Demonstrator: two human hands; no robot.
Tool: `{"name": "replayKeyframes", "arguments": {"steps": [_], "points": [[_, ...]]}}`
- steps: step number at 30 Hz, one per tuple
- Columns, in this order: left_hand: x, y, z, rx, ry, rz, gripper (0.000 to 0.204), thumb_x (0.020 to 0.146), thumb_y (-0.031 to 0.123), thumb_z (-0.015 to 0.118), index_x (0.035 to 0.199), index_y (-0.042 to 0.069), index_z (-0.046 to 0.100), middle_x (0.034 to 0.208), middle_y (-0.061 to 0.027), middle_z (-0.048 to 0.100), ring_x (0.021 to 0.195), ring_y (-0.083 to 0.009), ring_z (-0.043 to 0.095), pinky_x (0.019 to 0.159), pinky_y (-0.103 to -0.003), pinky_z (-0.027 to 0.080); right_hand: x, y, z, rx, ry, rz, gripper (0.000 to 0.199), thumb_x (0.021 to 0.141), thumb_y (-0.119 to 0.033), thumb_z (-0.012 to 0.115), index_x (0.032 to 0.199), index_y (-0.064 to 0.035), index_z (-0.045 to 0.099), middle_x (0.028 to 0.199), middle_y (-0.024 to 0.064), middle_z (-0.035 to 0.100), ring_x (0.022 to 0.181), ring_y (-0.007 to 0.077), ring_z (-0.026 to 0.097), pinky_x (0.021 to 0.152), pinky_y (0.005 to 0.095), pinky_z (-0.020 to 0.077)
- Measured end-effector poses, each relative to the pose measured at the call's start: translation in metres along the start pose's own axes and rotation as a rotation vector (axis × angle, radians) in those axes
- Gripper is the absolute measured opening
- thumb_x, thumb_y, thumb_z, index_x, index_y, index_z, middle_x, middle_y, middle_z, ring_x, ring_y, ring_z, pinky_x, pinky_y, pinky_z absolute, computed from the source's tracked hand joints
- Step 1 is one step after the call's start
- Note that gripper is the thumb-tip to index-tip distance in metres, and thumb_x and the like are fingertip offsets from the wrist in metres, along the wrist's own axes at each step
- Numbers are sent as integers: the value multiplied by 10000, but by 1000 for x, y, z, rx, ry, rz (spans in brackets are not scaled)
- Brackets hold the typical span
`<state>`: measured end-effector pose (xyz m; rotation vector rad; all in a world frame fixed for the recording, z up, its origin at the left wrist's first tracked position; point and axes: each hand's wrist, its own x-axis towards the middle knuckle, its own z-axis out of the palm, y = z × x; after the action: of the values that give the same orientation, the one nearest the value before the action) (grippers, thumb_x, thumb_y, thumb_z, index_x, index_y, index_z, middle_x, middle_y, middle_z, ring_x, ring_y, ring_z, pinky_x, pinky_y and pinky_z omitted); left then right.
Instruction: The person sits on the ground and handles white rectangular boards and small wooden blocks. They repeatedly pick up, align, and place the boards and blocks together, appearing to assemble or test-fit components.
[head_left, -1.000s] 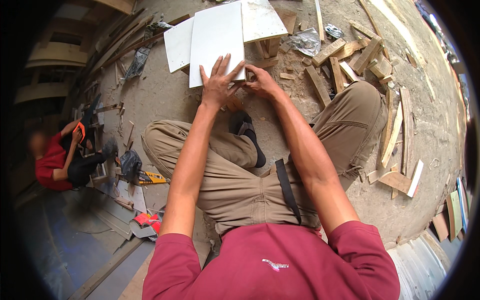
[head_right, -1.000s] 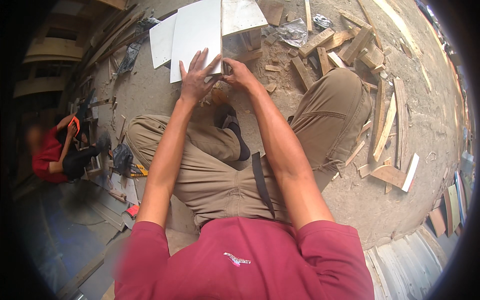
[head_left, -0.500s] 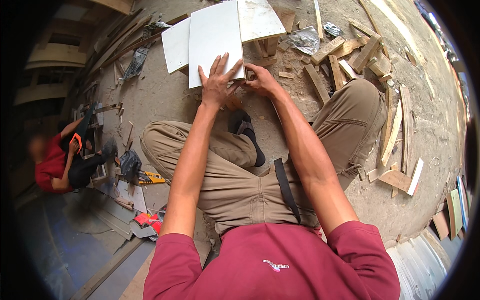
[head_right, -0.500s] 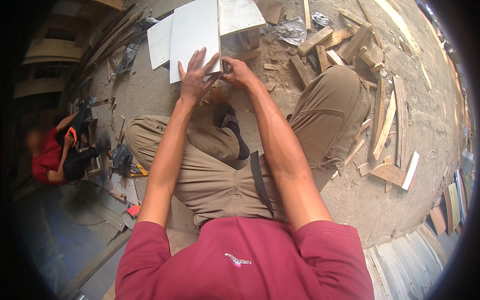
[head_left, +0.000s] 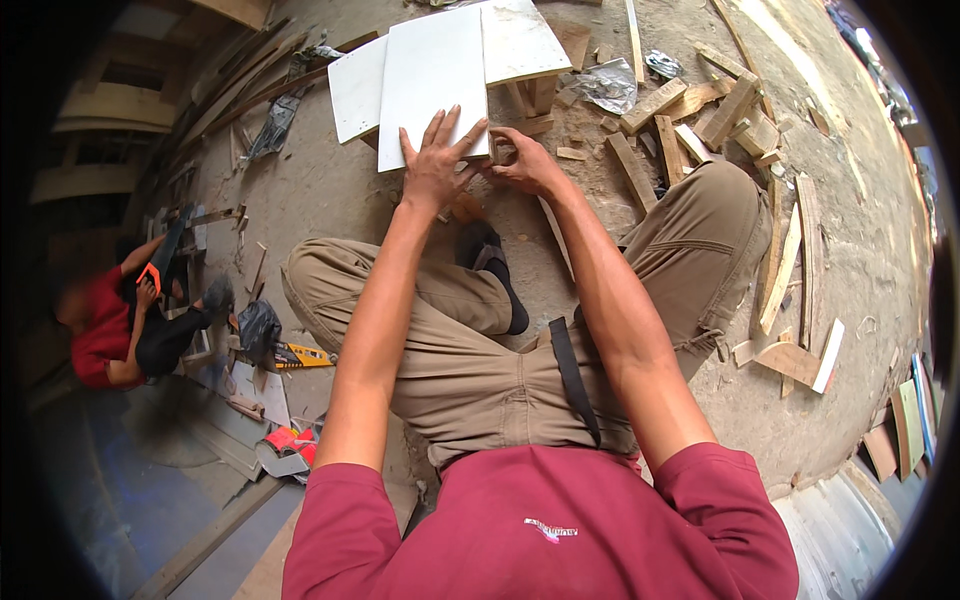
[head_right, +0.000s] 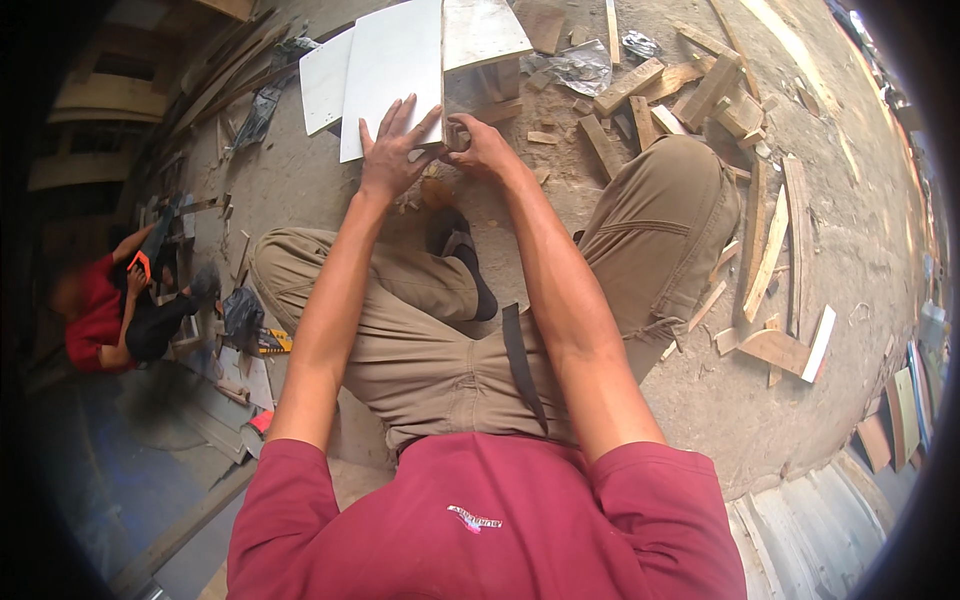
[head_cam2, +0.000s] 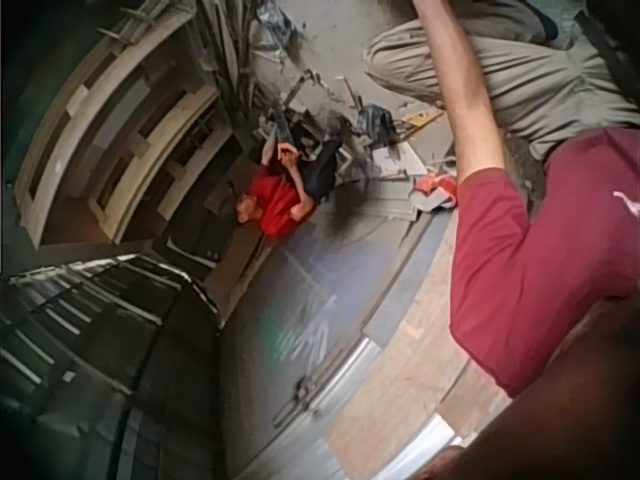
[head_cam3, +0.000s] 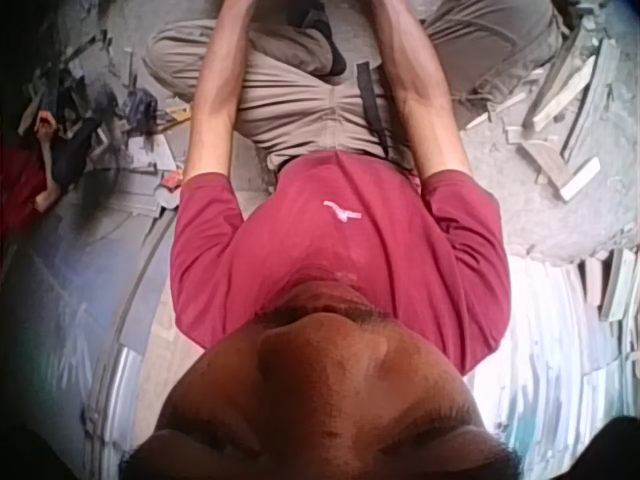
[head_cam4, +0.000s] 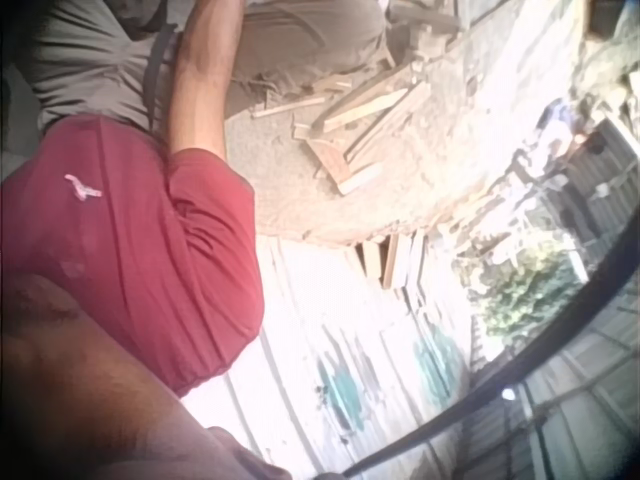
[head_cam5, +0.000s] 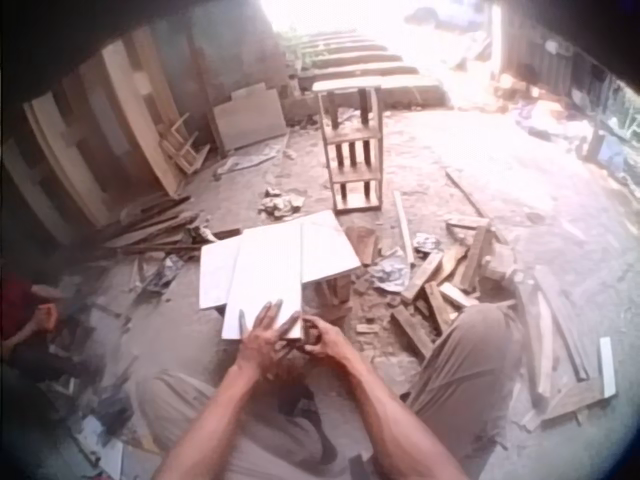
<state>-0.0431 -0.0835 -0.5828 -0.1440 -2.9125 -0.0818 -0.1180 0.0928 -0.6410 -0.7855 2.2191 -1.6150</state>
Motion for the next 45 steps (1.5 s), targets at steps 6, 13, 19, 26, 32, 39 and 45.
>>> {"name": "replayKeyframes", "arguments": {"steps": [6,13,19,26,32,39,45], "points": [[5,-1,-4,6,-45,20,719,822,536,678,1457,510,340,1570,-38,322,1455,-243,288,1126,-719,136,1,18,-5,24,-21,81,752,726,-169,861,1364,-32,487,1202,187,641,1079,249,635,898,355,536],[4,-2,-11,46,-99,26,674,837,543,667,1453,422,420,1562,-71,339,1450,-261,301,1136,-689,143,-7,10,-14,-82,12,96,708,787,-244,822,1373,-33,485,1223,204,629,1034,253,651,849,348,551],[7,6,-17,26,-86,21,673,838,546,669,1449,378,443,1544,-79,365,1446,-261,308,1144,-678,140,-10,13,-22,-7,70,168,639,780,-233,782,1342,-64,530,1215,207,646,1127,337,632,937,403,509],[4,1,-14,51,-74,31,687,834,585,653,1450,362,446,1539,-88,369,1446,-270,304,1146,-680,131,-12,5,-27,-24,53,127,584,781,-183,731,1321,-64,543,1197,206,653,1109,334,637,931,399,513],[4,14,-18,-2,-5,45,699,851,567,646,1459,285,447,1522,-88,387,1443,-270,308,1153,-668,125,-16,9,-33,-88,161,148,538,793,-152,694,1300,-41,555,1192,216,651,1111,351,630,947,403,502],[23,76,-28,-352,348,174,444,861,229,717,1259,67,605,1227,-91,629,1210,-262,555,1088,-482,361,-47,6,-58,-180,169,239,472,843,-192,715,1265,-26,586,1166,213,666,1060,334,658,908,388,522],[31,139,7,-618,217,370,241,835,76,692,1074,50,678,1030,-100,690,986,-273,651,867,-379,515,-101,11,-106,-321,231,550,480,826,-260,725,1210,6,616,1158,236,659,1116,380,619,952,422,491]]}}
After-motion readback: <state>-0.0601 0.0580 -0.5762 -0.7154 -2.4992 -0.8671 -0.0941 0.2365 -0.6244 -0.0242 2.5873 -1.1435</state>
